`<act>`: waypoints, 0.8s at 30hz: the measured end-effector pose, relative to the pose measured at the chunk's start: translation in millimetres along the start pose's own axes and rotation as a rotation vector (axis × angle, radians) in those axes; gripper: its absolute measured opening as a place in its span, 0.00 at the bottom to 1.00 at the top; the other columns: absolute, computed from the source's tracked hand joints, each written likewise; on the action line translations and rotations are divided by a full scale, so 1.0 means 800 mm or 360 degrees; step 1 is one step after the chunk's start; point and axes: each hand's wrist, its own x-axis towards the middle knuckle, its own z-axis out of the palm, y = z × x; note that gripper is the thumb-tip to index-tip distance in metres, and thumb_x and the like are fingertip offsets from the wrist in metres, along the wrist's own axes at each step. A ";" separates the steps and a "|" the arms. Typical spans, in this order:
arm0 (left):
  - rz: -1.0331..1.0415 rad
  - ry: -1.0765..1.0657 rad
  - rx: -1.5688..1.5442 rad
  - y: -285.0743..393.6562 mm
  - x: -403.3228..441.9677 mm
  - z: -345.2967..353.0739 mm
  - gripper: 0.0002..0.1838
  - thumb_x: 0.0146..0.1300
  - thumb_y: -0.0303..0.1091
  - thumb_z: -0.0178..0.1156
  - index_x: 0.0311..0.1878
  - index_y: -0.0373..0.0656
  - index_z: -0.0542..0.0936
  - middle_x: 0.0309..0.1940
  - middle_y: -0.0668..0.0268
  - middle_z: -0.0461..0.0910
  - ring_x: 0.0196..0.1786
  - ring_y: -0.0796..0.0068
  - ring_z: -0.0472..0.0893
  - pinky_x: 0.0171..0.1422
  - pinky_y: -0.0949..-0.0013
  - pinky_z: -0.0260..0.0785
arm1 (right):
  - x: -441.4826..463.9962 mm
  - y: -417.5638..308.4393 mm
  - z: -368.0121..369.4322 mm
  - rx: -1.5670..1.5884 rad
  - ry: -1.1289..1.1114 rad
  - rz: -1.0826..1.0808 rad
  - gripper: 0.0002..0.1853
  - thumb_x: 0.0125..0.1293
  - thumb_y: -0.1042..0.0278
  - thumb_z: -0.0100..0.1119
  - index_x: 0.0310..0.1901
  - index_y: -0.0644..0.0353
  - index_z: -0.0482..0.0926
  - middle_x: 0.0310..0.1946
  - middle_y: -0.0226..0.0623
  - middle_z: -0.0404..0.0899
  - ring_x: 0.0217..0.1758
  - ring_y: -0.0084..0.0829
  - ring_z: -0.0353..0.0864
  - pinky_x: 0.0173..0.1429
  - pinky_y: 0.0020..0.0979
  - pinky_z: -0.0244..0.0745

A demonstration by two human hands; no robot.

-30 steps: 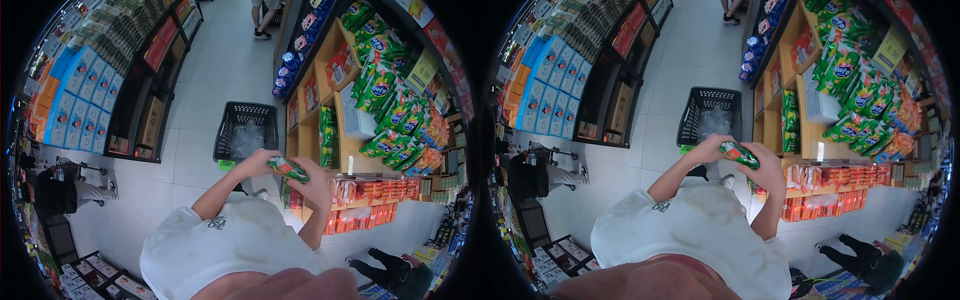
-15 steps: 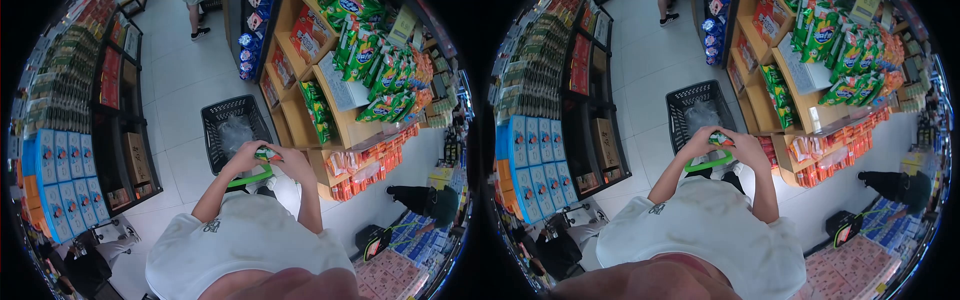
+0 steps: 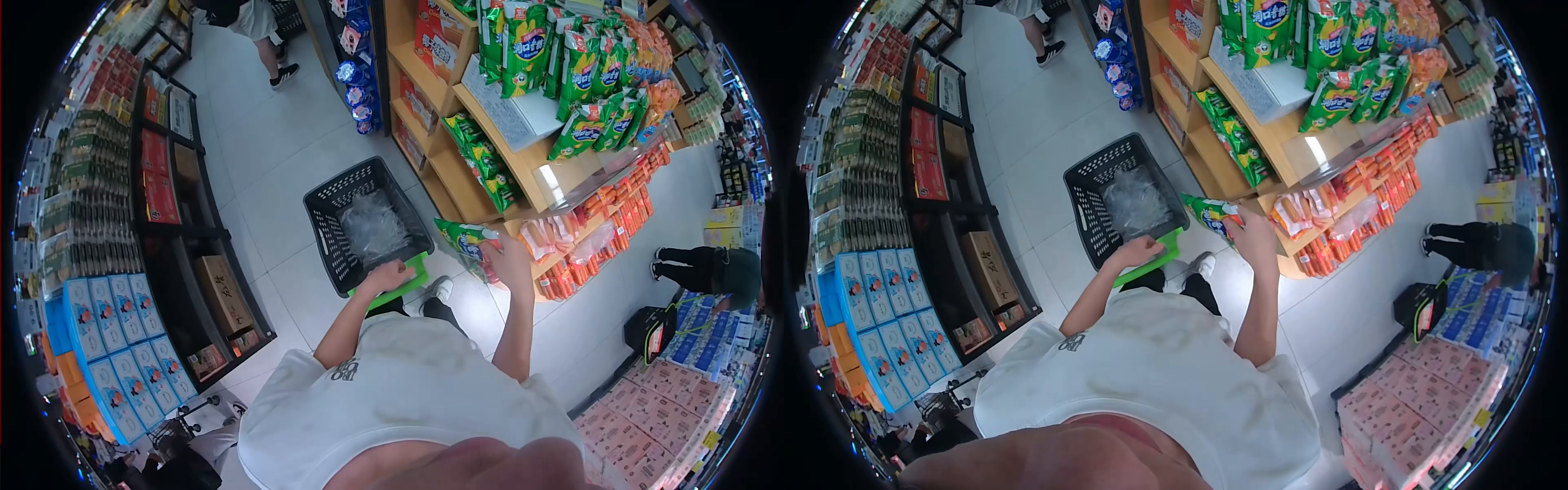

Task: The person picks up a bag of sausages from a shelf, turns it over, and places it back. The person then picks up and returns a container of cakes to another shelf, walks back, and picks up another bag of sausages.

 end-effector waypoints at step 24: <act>-0.0027 0.0198 0.0150 0.003 -0.048 0.171 0.28 0.70 0.55 0.48 0.52 0.36 0.79 0.39 0.50 0.83 0.41 0.55 0.83 0.49 0.57 0.72 | -0.071 0.106 -0.079 0.0070 -0.0155 -0.0290 0.19 0.59 0.62 0.64 0.53 0.53 0.82 0.35 0.49 0.83 0.40 0.47 0.83 0.46 0.40 0.76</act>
